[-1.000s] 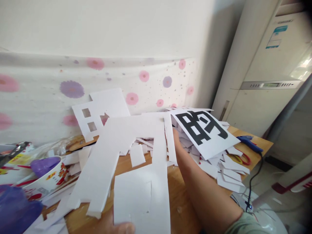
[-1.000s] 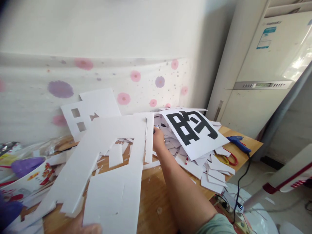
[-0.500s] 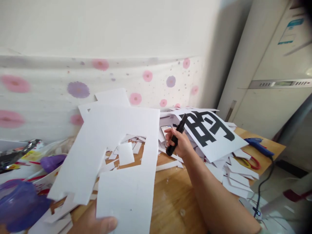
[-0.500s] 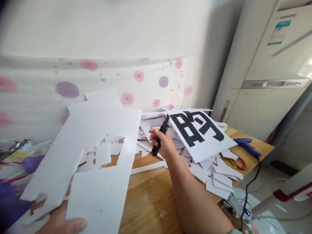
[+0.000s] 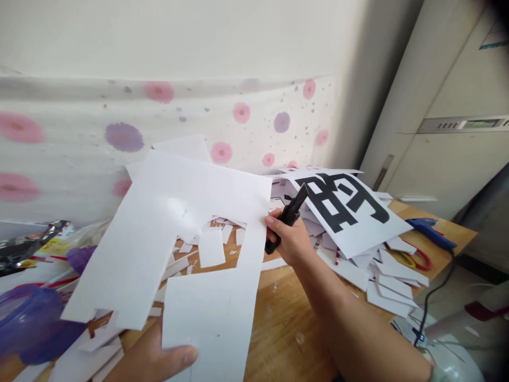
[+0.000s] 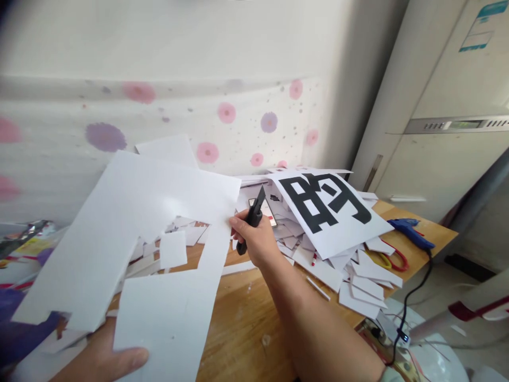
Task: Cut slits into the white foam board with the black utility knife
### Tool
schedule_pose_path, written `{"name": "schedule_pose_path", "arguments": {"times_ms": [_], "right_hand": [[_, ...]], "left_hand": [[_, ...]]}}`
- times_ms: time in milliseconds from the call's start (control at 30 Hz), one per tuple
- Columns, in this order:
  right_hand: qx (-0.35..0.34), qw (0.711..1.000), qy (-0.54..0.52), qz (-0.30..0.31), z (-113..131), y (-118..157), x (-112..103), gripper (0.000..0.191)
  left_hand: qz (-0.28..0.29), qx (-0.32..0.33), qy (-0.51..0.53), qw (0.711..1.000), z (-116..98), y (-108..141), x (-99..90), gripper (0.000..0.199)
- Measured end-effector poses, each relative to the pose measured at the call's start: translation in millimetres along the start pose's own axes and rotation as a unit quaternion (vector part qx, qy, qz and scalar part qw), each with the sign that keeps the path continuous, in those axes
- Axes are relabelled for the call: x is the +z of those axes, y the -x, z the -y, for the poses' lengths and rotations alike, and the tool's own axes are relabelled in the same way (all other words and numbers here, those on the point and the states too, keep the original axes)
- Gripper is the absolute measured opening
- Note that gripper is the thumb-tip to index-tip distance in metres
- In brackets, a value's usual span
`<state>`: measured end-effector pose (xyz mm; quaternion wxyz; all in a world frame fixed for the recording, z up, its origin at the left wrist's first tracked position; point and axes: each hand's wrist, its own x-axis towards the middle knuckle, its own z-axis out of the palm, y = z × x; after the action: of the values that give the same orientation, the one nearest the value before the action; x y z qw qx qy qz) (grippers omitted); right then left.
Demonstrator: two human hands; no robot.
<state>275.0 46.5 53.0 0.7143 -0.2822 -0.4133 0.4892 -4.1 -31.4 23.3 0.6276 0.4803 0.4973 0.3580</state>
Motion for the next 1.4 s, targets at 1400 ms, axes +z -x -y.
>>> {"name": "schedule_pose_path", "arguments": {"times_ms": [1400], "right_hand": [[-0.007, 0.999, -0.034, -0.013, 8, 0, 1, 0.011]], "left_hand": [[0.09, -0.022, 0.014, 0.996, -13, -5, 5.1, 0.064]]}}
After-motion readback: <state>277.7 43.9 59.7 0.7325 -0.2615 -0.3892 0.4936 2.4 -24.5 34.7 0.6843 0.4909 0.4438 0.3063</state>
